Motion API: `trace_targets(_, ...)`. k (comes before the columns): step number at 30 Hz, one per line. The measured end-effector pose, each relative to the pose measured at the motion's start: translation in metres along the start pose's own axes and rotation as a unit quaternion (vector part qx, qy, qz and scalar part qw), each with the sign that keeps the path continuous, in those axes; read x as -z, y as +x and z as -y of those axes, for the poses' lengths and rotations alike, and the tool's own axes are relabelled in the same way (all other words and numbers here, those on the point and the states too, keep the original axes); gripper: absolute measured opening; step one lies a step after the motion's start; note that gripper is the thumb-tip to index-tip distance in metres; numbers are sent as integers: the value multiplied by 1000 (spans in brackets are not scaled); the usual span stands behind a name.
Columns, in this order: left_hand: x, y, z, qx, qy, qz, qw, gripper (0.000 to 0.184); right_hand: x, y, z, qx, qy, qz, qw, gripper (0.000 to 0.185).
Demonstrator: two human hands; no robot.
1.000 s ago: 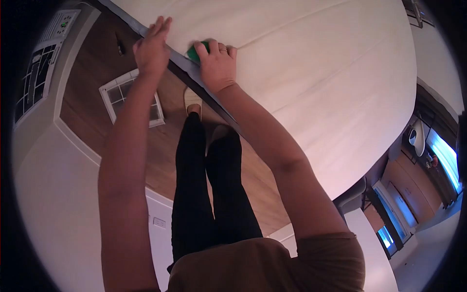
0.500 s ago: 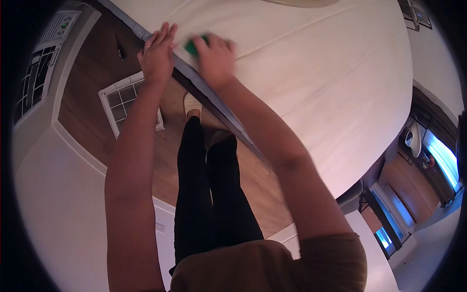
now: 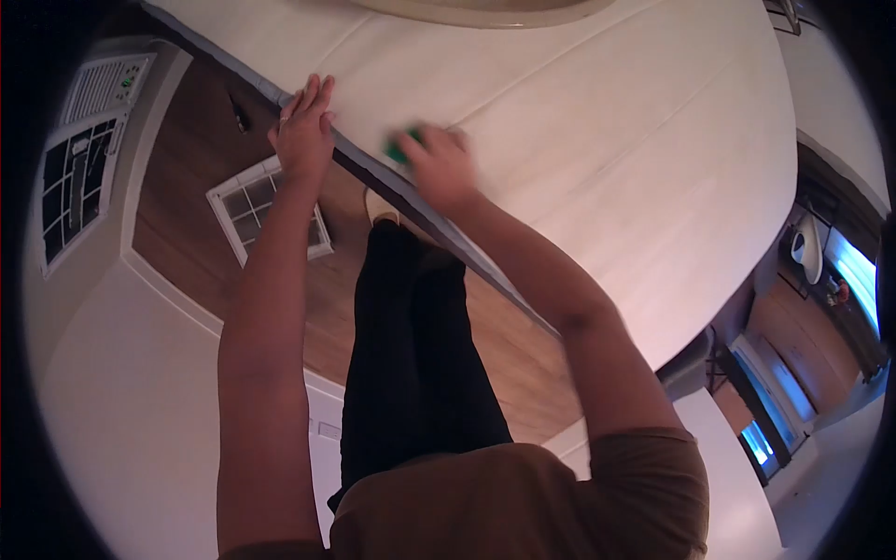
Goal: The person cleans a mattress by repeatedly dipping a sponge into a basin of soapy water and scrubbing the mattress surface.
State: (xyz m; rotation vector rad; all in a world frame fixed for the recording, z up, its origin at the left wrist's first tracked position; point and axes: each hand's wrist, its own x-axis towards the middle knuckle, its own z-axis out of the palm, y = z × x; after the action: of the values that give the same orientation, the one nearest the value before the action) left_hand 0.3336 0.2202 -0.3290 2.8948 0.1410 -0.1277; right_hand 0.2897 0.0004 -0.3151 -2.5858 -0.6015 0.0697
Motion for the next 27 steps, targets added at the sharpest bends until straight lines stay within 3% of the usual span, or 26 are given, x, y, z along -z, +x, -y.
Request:
trace_targets(2, 3, 3, 6, -11, -7, 1, 1000, 62, -23, 79, 34, -46, -12, -41, 998, 34)
trace_targets(4, 3, -2, 7, -25, -24, 22, 999, 63, -25, 58, 33, -79, 15, -57, 995, 36)
trace_targets(6, 8, 1, 3, -15, -19, 17, 1000, 64, -1, -27, 7, -51, 1, -36, 998, 36)
trace_targets(7, 8, 2, 3, -8, -8, 24, 1000, 63, 23, -85, -7, -88, -14, 58, 994, 38)
trace_targets(9, 6, 4, 7, -16, -7, 28, 999, 62, 55, -215, -51, -142, -45, 88, 985, 39)
trace_targets(10, 4, 4, 8, -21, -4, 33, 999, 62, 84, -270, -68, -198, -88, 149, 965, 42)
trace_targets(12, -1, 6, 5, -22, 5, 32, 999, 61, 123, -317, -90, -258, -168, 202, 930, 51)
trace_targets(15, -3, 5, 7, -26, 8, 25, 999, 61, 66, -203, -96, -149, -80, 30, 985, 51)
trace_targets(18, -4, 4, 13, -40, -16, 18, 999, 61, 25, 18, -43, -71, 12, -134, 988, 26)
trace_targets(20, -1, 5, 10, -23, 6, 31, 999, 60, 5, 101, -12, -91, -14, -161, 983, 23)
trace_targets(21, 1, 6, 9, -26, 7, 38, 999, 60, 6, 98, -12, -97, -3, -157, 983, 24)
trace_targets(22, 3, 4, 9, -36, 11, 35, 999, 59, 11, 88, -8, -102, 6, -148, 984, 24)
trace_targets(23, 6, 3, 8, -40, 12, 27, 999, 59, 18, 48, -20, -120, 42, -77, 989, 34)
trace_targets(26, 8, 2, 5, -31, 24, 40, 998, 60, 55, -139, -66, -177, -69, 21, 981, 39)
trace_targets(27, 8, 0, 4, -22, 17, 37, 999, 60, 81, -200, -80, -227, -104, 100, 963, 44)
